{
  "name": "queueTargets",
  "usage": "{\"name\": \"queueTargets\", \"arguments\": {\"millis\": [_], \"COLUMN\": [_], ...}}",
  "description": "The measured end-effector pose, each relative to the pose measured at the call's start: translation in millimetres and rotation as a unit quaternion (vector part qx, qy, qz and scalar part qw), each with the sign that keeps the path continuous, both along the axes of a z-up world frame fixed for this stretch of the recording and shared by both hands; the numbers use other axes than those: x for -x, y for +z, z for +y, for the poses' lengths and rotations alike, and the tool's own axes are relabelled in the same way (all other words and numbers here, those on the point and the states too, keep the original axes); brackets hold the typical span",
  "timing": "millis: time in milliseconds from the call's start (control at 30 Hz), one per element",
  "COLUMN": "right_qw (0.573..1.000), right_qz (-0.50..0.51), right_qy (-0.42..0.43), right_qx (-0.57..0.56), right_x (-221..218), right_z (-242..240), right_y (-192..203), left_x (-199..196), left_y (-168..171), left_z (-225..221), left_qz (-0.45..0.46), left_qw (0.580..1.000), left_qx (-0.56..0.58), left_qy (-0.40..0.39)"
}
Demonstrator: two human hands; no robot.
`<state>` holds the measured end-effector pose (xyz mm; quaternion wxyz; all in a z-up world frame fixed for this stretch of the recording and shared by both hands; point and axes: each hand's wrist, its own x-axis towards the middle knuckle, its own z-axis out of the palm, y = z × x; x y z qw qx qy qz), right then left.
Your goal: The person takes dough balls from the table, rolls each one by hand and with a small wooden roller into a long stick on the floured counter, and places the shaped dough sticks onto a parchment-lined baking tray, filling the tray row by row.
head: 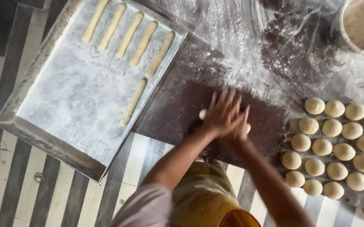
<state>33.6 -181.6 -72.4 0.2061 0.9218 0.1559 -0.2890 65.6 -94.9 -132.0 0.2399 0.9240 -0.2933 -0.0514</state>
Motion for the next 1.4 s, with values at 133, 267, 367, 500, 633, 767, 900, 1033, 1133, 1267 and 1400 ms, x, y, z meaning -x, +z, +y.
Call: {"name": "queueTargets", "arguments": {"millis": [133,267,367,500,633,767,900,1033,1133,1267,1400], "right_qw": [0.997,0.870,0.913,0.945,0.948,0.912,0.948,0.953,0.942,0.919,0.894], "right_qz": [-0.079,-0.189,-0.166,-0.173,-0.220,-0.268,-0.170,-0.122,-0.165,-0.234,-0.263], "right_qy": [0.004,0.003,-0.028,-0.086,-0.165,-0.158,-0.076,-0.088,-0.124,-0.210,-0.217], "right_qx": [0.003,-0.454,-0.372,-0.263,-0.161,-0.269,-0.257,-0.262,-0.265,-0.240,-0.289], "right_x": [-37,56,122,63,-61,-80,9,79,41,-67,-72], "right_z": [-29,-36,-33,-39,-65,-81,-69,-66,-71,-92,-102], "right_y": [-15,-15,-55,-60,-41,-34,-31,-33,-30,-28,-37], "left_x": [-33,68,116,39,-83,-92,3,85,34,-89,-93], "left_y": [5,25,29,41,65,32,37,21,46,52,26], "left_z": [-3,54,79,44,20,13,56,78,62,35,37], "left_qz": [0.010,0.004,0.011,0.048,0.119,0.005,0.003,0.017,0.050,0.036,0.011], "left_qw": [0.998,0.996,0.999,0.989,0.973,0.975,0.995,0.996,0.987,0.972,0.978], "left_qx": [0.004,0.078,0.014,-0.098,-0.143,-0.134,-0.042,-0.032,-0.089,-0.147,-0.118], "left_qy": [0.055,0.043,0.037,0.100,0.137,0.178,0.093,0.085,0.120,0.180,0.171]}}
